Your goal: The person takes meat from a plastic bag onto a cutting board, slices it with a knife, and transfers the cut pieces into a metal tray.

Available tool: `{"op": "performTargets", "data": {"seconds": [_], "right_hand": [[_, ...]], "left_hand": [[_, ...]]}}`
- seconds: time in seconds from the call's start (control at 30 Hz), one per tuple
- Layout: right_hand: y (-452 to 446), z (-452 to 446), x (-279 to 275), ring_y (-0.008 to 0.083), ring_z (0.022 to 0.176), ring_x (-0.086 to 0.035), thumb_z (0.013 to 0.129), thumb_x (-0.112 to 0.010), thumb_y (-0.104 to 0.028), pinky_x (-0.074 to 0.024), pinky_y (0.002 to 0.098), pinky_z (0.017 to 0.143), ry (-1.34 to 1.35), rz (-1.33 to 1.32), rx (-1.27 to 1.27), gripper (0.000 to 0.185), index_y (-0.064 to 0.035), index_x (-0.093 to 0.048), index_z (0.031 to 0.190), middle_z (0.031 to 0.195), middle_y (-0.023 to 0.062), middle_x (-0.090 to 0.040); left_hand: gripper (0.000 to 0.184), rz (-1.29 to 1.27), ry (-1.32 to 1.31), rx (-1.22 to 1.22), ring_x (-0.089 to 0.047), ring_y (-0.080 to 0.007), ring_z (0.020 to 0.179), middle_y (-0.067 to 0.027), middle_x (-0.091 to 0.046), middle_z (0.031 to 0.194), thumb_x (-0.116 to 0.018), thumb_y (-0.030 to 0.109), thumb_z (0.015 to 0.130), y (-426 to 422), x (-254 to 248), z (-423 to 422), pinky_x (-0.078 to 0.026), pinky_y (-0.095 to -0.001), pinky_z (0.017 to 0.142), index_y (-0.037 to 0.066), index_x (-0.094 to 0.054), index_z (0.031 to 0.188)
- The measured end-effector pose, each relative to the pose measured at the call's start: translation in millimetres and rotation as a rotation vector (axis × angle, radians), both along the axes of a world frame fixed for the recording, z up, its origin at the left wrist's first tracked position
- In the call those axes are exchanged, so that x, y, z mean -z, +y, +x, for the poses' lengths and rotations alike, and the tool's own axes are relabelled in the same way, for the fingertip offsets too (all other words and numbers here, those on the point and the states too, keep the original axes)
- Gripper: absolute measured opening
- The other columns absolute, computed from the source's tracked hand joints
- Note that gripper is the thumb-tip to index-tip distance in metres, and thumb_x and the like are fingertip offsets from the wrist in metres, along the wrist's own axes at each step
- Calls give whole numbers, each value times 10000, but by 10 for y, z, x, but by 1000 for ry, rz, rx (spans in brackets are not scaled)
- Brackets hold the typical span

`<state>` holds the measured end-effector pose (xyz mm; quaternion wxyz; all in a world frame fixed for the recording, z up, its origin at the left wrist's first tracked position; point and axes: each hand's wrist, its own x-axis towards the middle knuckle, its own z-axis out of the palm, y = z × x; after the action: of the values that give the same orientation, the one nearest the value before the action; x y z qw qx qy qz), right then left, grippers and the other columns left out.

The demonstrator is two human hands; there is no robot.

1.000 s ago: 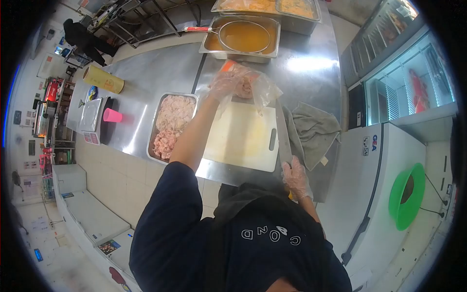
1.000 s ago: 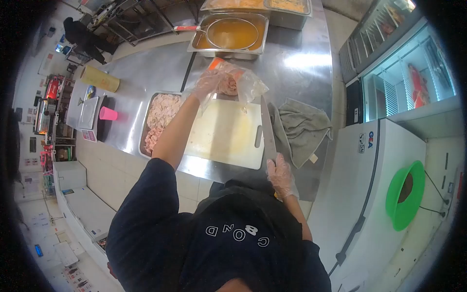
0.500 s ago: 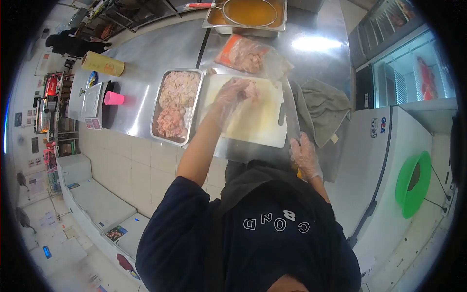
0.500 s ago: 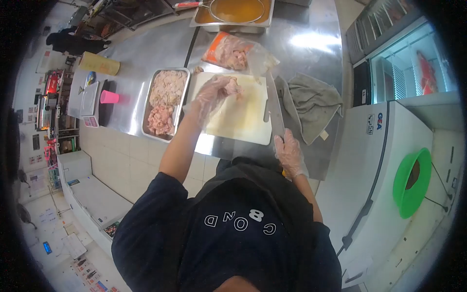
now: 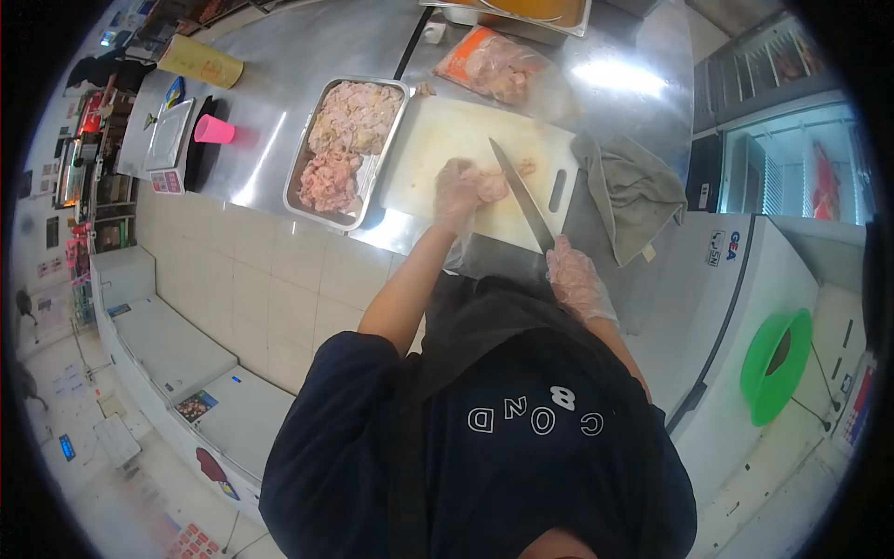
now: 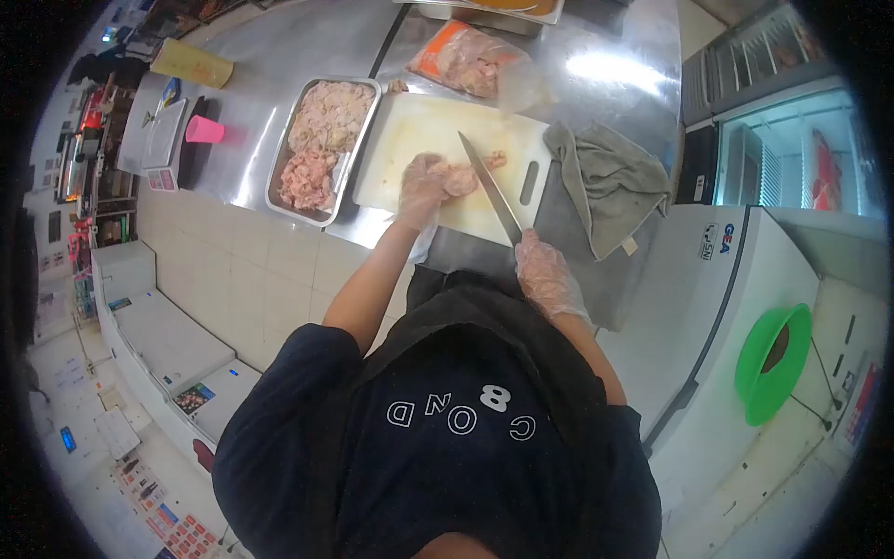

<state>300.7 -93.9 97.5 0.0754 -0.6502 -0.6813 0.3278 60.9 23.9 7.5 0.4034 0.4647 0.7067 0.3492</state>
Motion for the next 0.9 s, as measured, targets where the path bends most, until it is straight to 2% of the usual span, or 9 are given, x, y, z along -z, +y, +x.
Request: {"op": "performTargets", "data": {"seconds": [0.2, 0.4, 0.47, 0.57, 0.63, 0.73, 0.77, 0.83, 0.9], "right_hand": [[46, -28, -167, 522, 954, -668, 1072, -469, -268, -508, 623, 836, -103, -140, 86, 287, -16, -545, 1184, 948, 312, -693], [-1, -51, -158, 511, 896, -678, 1070, -482, -262, -518, 613, 784, -131, -12, 65, 270, -22, -554, 1168, 904, 294, -695], [42, -127, -335, 518, 946, -638, 1080, -467, -275, -476, 608, 827, -130, -66, 104, 339, 0, -525, 1269, 954, 313, -673], [89, -143, -429, 501, 939, -643, 1083, -459, -278, -487, 593, 836, -144, -54, 12, 340, -9, -517, 1283, 969, 300, -674], [132, -141, -389, 500, 943, -645, 1083, -455, -282, -491, 589, 839, -171, -72, -30, 341, -10, -515, 1281, 985, 295, -677], [146, -144, -278, 497, 915, -663, 1079, -444, -256, -508, 590, 817, -219, -33, -106, 288, -9, -519, 1204, 954, 284, -687], [139, -148, -253, 496, 884, -679, 1074, -437, -227, -521, 594, 793, -240, 12, -137, 243, -7, -524, 1131, 906, 278, -694], [173, -197, -331, 497, 900, -681, 1072, -423, -215, -520, 597, 800, -248, -52, -138, 237, -6, -521, 1128, 920, 284, -696], [231, -266, -399, 498, 916, -683, 1070, -409, -204, -519, 600, 807, -260, -110, -133, 233, -6, -517, 1124, 934, 289, -698]], "left_hand": [[351, 150, 377, 64, -645, -405, 1119, -244, -681, 1144, -687, 121, 859, -109, -137, -503, -514, -470, 973, 10, -643, 1189], [359, 175, 409, 19, -612, -415, 1149, -241, -659, 1167, -677, 116, 857, -232, -17, -772, -483, -496, 997, 20, -639, 1201], [364, 159, 409, 37, -611, -410, 1144, -235, -655, 1166, -679, 132, 855, -280, -66, -815, -484, -495, 990, 23, -639, 1200], [388, 93, 424, 94, -617, -389, 1120, -215, -650, 1144, -688, 165, 830, -300, -165, -771, -488, -496, 973, 18, -644, 1186], [356, 427, 628, 13, -626, -378, 1084, -200, -653, 1084, -700, 155, 791, -240, -130, -571, -491, -508, 947, 22, -674, 1121], [274, 602, 649, 40, -633, -366, 1030, -170, -661, 1011, -702, 168, 782, -87, -140, -103, -490, -505, 903, 48, -700, 1028], [274, 596, 646, 33, -633, -366, 1030, -170, -661, 1011, -702, 168, 782, -24, -158, 64, -490, -505, 903, 48, -700, 1028], [192, 223, 789, 214, -634, -333, 994, -135, -664, 976, -646, 259, 888, 80, -180, 334, -483, -489, 872, 99, -696, 983], [174, 274, 738, 152, -632, -333, 969, -122, -662, 959, -630, 253, 898, 102, -159, 427, -479, -492, 850, 102, -694, 956]]}}
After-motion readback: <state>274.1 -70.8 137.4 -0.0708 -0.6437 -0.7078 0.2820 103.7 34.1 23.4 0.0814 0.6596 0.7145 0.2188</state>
